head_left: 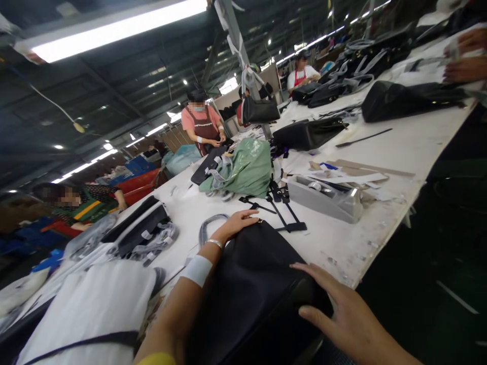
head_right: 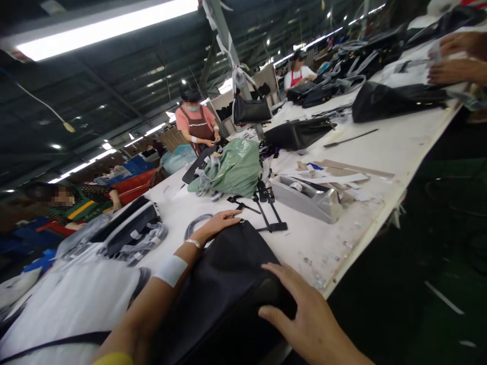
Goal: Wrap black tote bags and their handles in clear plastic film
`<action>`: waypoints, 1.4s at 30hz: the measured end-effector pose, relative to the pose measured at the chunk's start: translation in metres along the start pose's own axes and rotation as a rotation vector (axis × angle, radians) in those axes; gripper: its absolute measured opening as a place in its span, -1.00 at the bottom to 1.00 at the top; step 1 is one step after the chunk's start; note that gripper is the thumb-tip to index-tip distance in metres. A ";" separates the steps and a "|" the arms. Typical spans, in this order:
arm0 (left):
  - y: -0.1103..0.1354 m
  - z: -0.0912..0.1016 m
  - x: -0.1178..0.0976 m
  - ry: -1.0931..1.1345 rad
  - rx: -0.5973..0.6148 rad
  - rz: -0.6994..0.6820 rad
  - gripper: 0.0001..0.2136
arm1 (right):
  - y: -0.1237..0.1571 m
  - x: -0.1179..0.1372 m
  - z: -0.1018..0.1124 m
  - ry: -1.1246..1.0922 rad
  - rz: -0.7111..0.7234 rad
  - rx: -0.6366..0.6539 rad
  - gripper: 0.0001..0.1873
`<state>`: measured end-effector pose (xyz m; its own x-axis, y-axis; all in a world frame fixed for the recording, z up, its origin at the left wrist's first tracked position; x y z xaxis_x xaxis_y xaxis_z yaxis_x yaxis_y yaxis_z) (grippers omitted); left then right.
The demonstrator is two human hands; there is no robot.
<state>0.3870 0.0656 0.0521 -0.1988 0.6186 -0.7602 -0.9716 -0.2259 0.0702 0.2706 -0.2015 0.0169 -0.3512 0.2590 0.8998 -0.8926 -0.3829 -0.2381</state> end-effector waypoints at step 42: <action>0.027 0.043 -0.046 -0.051 -0.458 -0.224 -0.74 | -0.027 0.086 0.024 0.266 0.080 -0.075 -0.80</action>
<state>0.3648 0.0634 0.1171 -0.0093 0.7232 -0.6906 -0.8374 -0.3831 -0.3899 0.2715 -0.1898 0.1090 -0.4747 0.4579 0.7516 -0.8738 -0.3472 -0.3404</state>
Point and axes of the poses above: each hand's wrist, its own y-axis away from the middle knuckle, its own z-axis out of the back of the hand, x = y × z, the point moved 10 cm from there along -y, towards the middle knuckle, and after that the axes turned 12 degrees about -x, right-handed, at the moved point
